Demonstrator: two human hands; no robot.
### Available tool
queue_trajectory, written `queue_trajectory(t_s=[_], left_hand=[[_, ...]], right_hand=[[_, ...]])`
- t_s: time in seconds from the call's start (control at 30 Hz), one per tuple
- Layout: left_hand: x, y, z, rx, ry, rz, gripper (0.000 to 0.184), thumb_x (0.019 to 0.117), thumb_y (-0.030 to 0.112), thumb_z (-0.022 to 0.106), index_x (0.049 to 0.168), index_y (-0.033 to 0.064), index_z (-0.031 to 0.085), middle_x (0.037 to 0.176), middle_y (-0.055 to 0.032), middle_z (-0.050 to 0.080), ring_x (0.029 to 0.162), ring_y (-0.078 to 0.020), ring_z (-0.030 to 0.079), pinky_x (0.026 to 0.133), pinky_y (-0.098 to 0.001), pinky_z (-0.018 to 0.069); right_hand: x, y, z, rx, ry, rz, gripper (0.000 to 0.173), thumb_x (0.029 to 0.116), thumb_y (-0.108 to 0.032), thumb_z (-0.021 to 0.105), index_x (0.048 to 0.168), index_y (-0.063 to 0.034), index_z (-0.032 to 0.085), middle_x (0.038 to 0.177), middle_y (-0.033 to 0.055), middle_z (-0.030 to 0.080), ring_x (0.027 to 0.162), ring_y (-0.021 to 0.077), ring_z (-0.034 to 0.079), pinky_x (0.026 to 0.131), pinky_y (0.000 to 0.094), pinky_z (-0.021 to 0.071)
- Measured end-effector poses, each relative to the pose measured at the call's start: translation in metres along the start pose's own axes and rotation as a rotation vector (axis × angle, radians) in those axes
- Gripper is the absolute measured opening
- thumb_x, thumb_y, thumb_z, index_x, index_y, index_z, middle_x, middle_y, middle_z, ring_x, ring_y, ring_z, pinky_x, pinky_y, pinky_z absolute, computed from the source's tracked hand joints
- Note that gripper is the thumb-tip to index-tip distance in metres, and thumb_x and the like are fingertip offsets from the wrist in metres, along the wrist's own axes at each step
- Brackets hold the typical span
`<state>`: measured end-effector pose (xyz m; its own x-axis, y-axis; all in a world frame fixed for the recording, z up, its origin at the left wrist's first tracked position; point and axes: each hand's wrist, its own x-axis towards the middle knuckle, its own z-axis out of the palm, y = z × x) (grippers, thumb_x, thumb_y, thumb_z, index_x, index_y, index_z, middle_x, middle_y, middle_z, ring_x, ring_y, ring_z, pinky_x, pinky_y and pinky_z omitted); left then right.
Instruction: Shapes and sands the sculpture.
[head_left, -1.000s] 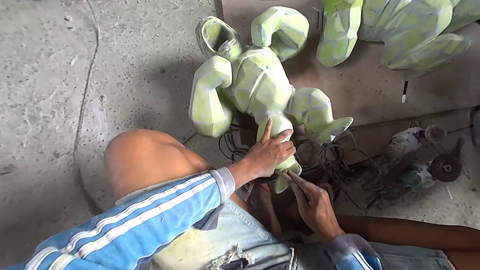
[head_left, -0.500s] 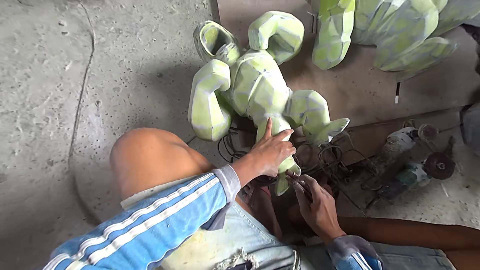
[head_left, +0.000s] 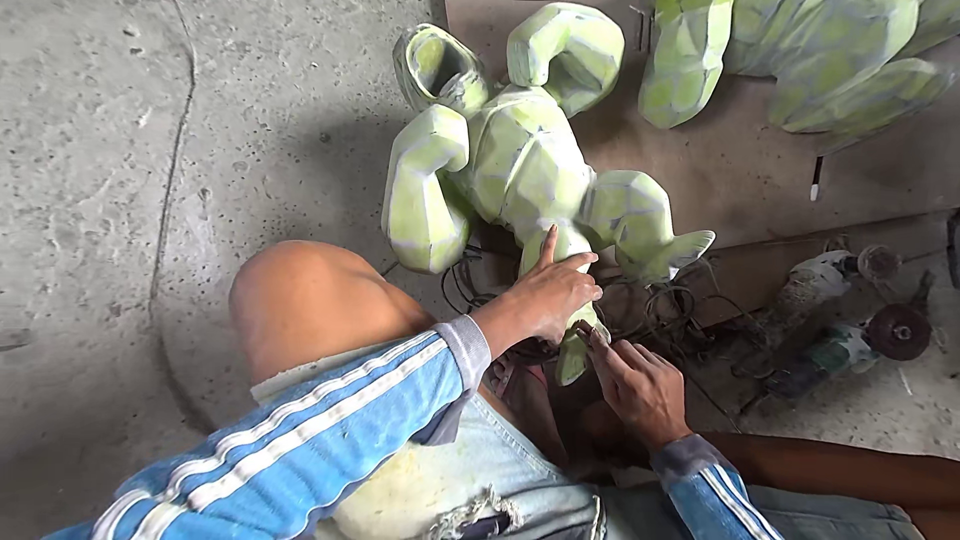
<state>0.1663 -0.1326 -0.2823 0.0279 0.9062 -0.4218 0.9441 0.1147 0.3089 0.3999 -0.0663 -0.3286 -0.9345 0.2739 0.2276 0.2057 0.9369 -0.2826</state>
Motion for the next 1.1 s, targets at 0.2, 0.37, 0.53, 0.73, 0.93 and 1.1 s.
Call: queue_trajectory(t_s=[0.2, 0.37, 0.53, 0.73, 0.93, 1.1], left_hand=[[0.0, -0.001, -0.002, -0.011, -0.001, -0.013, 0.075, 0.0558, 0.029, 0.093, 0.127, 0.0274, 0.068, 0.131, 0.0107, 0.066, 0.155, -0.0255, 0.024, 0.114, -0.0813, -0.0065], [0.0, 0.002, -0.003, -0.011, 0.004, -0.009, 0.073, 0.0555, 0.035, 0.094, 0.124, 0.028, 0.069, 0.128, 0.0112, 0.066, 0.155, -0.0251, 0.024, 0.115, -0.0801, -0.008], [0.001, 0.002, 0.0, -0.023, 0.027, 0.002, 0.072, 0.0552, 0.032, 0.094, 0.123, 0.0267, 0.071, 0.127, 0.0096, 0.067, 0.154, -0.0263, 0.026, 0.115, -0.0807, -0.007], [0.0, 0.001, -0.004, -0.019, 0.009, -0.014, 0.073, 0.0558, 0.034, 0.094, 0.125, 0.0267, 0.07, 0.129, 0.0099, 0.066, 0.154, -0.0264, 0.025, 0.114, -0.0811, -0.0078], [-0.002, 0.0, 0.001, 0.01, 0.036, 0.008, 0.073, 0.0559, 0.037, 0.094, 0.124, 0.0267, 0.07, 0.129, 0.0098, 0.066, 0.155, -0.0261, 0.023, 0.115, -0.0804, -0.0076], [-0.037, 0.041, 0.002, -0.027, 0.006, -0.117, 0.082, 0.0735, 0.028, 0.086, 0.147, 0.0128, 0.055, 0.163, -0.01, 0.037, 0.158, -0.0342, 0.01, 0.122, -0.0721, -0.0012]], right_hand=[[0.006, 0.007, 0.001, -0.005, 0.007, -0.1, 0.029, 0.1008, -0.025, 0.054, 0.121, -0.0225, 0.075, 0.083, 0.0034, 0.068, 0.071, 0.0215, 0.065, 0.054, 0.0364, 0.0499], [-0.012, 0.012, -0.006, -0.006, -0.044, -0.118, 0.031, 0.1015, -0.02, 0.052, 0.123, -0.0226, 0.074, 0.08, 0.0042, 0.064, 0.067, 0.0215, 0.063, 0.051, 0.0357, 0.0487], [0.005, 0.012, -0.002, -0.036, -0.037, -0.173, 0.029, 0.1001, -0.023, 0.055, 0.122, -0.0225, 0.073, 0.088, 0.0029, 0.068, 0.073, 0.0203, 0.065, 0.055, 0.0352, 0.0496], [-0.001, 0.014, -0.002, -0.049, -0.019, -0.175, 0.028, 0.1007, -0.02, 0.053, 0.117, -0.0213, 0.075, 0.082, 0.0033, 0.068, 0.067, 0.0194, 0.064, 0.052, 0.0348, 0.0485], [-0.014, 0.018, -0.012, -0.056, -0.097, -0.16, 0.032, 0.1013, -0.02, 0.052, 0.126, -0.0245, 0.072, 0.085, 0.0038, 0.068, 0.07, 0.0209, 0.065, 0.055, 0.0364, 0.051], [-0.034, 0.036, -0.053, 0.138, -0.158, 0.168, 0.033, 0.1037, -0.033, 0.052, 0.124, -0.0149, 0.07, 0.09, -0.0002, 0.075, 0.072, 0.0162, 0.072, 0.06, 0.0407, 0.0613]])
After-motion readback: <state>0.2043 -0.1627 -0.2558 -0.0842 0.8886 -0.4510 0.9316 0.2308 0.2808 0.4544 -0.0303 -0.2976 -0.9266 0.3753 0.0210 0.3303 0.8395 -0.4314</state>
